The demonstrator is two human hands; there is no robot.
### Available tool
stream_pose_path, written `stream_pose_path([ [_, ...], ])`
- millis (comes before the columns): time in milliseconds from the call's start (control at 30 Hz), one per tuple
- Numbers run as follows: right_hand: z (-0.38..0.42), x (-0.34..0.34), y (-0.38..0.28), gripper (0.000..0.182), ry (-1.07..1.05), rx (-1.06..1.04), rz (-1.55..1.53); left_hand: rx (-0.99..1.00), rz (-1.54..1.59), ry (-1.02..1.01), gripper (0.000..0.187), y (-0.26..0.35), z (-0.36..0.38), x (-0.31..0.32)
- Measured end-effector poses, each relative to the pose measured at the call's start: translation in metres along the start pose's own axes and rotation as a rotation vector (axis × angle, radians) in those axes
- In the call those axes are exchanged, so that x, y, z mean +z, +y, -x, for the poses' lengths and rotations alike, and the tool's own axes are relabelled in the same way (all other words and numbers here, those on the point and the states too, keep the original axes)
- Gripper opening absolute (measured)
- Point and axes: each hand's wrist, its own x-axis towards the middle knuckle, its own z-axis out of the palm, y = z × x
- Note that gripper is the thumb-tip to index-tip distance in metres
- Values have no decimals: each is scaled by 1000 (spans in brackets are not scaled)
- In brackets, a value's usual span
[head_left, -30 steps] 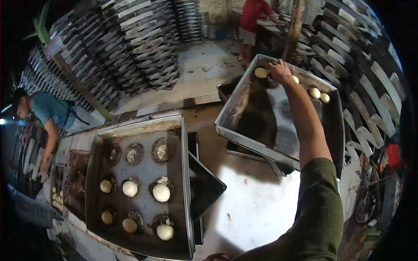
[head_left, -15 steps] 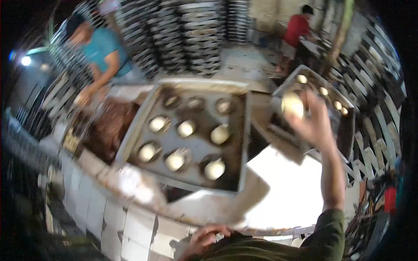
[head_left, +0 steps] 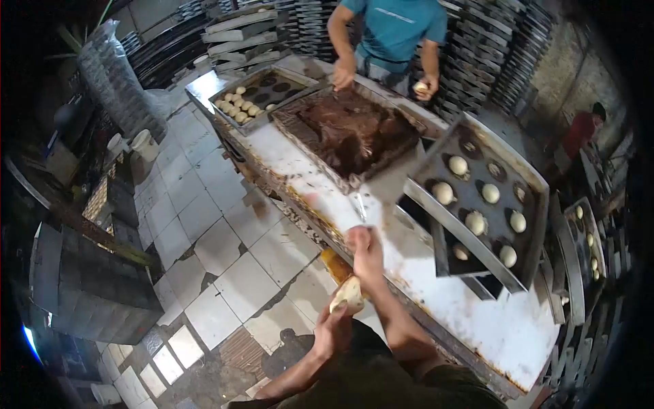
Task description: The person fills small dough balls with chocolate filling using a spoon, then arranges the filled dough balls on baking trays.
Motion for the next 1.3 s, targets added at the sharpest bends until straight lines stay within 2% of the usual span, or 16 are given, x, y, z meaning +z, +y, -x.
stream_pose_path([
  [33,-32,6,17,20,95,4,138,2,-12,-23,51,12,-11,-6],
  [100,-87,22,76,15,410,-458,704,-53,21,-67,51,34,-40,-11],
  [133,-100,28,103,15,396,-449,698,-50,20,-50,51,36,-54,-15],
  [200,-119,40,138,14,373,-55,379,-61,-412,209,48,41,-95,-27],
  [300,-90,44,71,15,314,-228,386,54,-601,223,38,50,-142,-38],
  [367,-96,59,23,14,61,-409,456,-55,-842,99,38,64,-164,-27],
  [433,-133,67,2,13,-92,-288,585,-139,-820,-107,46,77,-172,-19],
  [600,-273,87,35,14,-348,-305,1265,-298,-312,-366,64,156,-222,-28],
  [700,-312,107,58,22,-437,-439,1461,-321,-236,-21,52,195,-256,-39],
  [800,-319,115,56,18,-762,-576,1523,-301,-334,-1,42,230,-293,-60],
  [867,-308,117,26,16,-823,-303,1447,-348,-307,5,39,236,-314,-77],
  [967,-292,108,-19,17,-635,-98,1262,-453,3,134,38,238,-343,-88],
  [1033,-273,113,-51,18,-467,-38,1112,-203,-495,-372,36,230,-356,-100],
  [1067,-257,121,-63,19,-347,-95,993,-637,92,78,52,241,-363,-70],
  [1233,-185,141,-10,39,-42,-381,743,-541,340,-95,43,259,-360,-3],
  [1300,-169,121,12,24,93,-316,598,-508,386,63,45,266,-355,9],
])
